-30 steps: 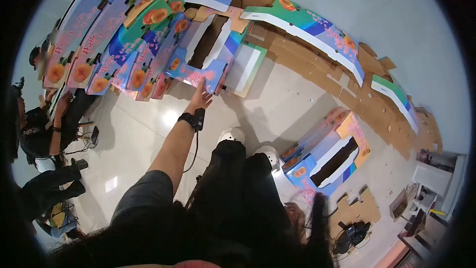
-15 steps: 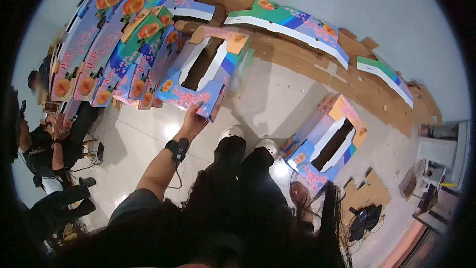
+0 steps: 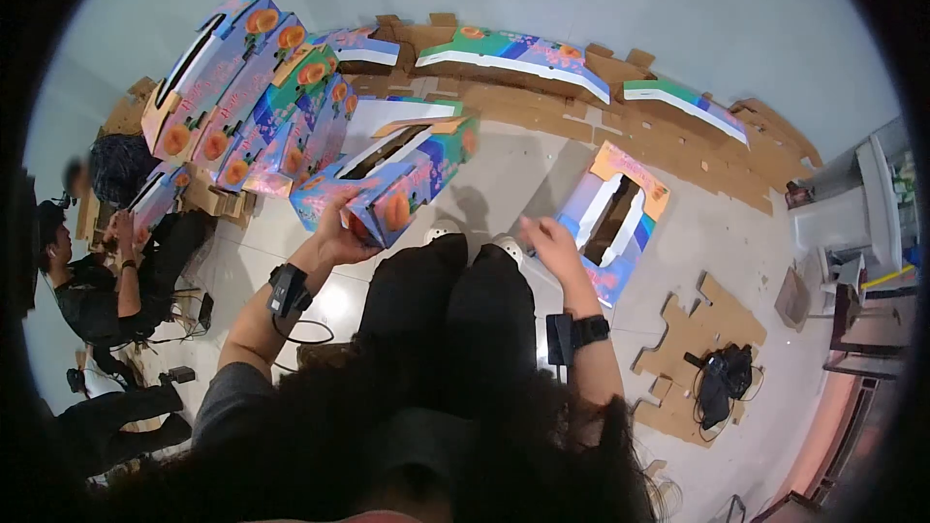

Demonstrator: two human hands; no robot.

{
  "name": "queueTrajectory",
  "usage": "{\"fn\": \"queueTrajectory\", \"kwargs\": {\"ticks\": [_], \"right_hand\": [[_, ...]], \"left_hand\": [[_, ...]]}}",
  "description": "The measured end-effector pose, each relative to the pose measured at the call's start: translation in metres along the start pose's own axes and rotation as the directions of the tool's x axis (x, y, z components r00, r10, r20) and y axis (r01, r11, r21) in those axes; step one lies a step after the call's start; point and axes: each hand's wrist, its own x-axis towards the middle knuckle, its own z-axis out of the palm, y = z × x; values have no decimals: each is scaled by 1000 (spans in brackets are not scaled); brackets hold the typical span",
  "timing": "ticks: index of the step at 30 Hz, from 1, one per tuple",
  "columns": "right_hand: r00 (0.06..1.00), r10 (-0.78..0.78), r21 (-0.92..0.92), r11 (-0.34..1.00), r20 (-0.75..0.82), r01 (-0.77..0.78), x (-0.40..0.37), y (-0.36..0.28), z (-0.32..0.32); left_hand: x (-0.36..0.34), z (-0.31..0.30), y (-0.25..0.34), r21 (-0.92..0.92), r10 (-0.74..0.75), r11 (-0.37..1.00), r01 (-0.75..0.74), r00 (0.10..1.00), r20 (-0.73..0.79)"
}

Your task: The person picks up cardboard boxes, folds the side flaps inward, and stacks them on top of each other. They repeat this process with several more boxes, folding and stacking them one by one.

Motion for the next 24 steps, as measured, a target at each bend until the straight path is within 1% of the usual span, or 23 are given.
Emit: {"fn": "queueTrajectory", "kwargs": {"ticks": [1,4,5,7,8,10,12,14,15,16,18,19,21,22,23,24], "right_hand": [[999,22,49,998,37,-24,-4,-22,4],[979,120,97,986,166,-138,-17,-80,18],[978,127,98,985,163,-144,-21,-88,23],[975,140,90,983,172,-157,-21,-102,35],[977,124,149,977,172,-150,-21,-106,39],[981,98,266,954,169,-142,-18,-111,46],[992,63,447,888,107,-105,-14,-113,49],[998,45,624,780,34,-56,-10,-111,47],[999,32,659,752,13,-33,-12,-115,40],[995,49,724,689,-92,33,-5,-110,41],[990,134,864,503,-52,-23,1,-113,34],[992,122,879,477,-44,-20,0,-111,32],[996,86,901,434,-24,-16,-1,-105,32],[996,82,911,412,-40,3,-4,-102,32],[995,76,922,387,-57,24,-6,-99,32],[994,71,934,355,-80,50,-8,-96,32]], "left_hand": [[-1,-4,-5,-3,-25,1000,25,998,58],[-24,15,-27,94,17,995,-42,969,245],[-30,23,-34,136,113,980,-143,972,205],[-27,34,-41,187,107,969,-163,955,278],[-24,39,-44,208,104,962,-174,945,310],[1,41,-48,185,-10,978,-95,866,499],[-10,72,-70,286,151,898,-335,844,514],[17,81,-79,390,163,839,-378,860,484],[18,89,-85,439,174,800,-409,858,482],[19,98,-93,484,185,759,-435,858,480],[40,101,-108,565,224,697,-440,883,412],[43,102,-115,610,263,673,-418,906,332],[24,112,-116,667,352,599,-442,894,277],[16,114,-121,693,392,566,-446,886,249],[10,113,-122,741,359,533,-409,902,240],[11,107,-122,754,348,466,-463,879,325]]}}
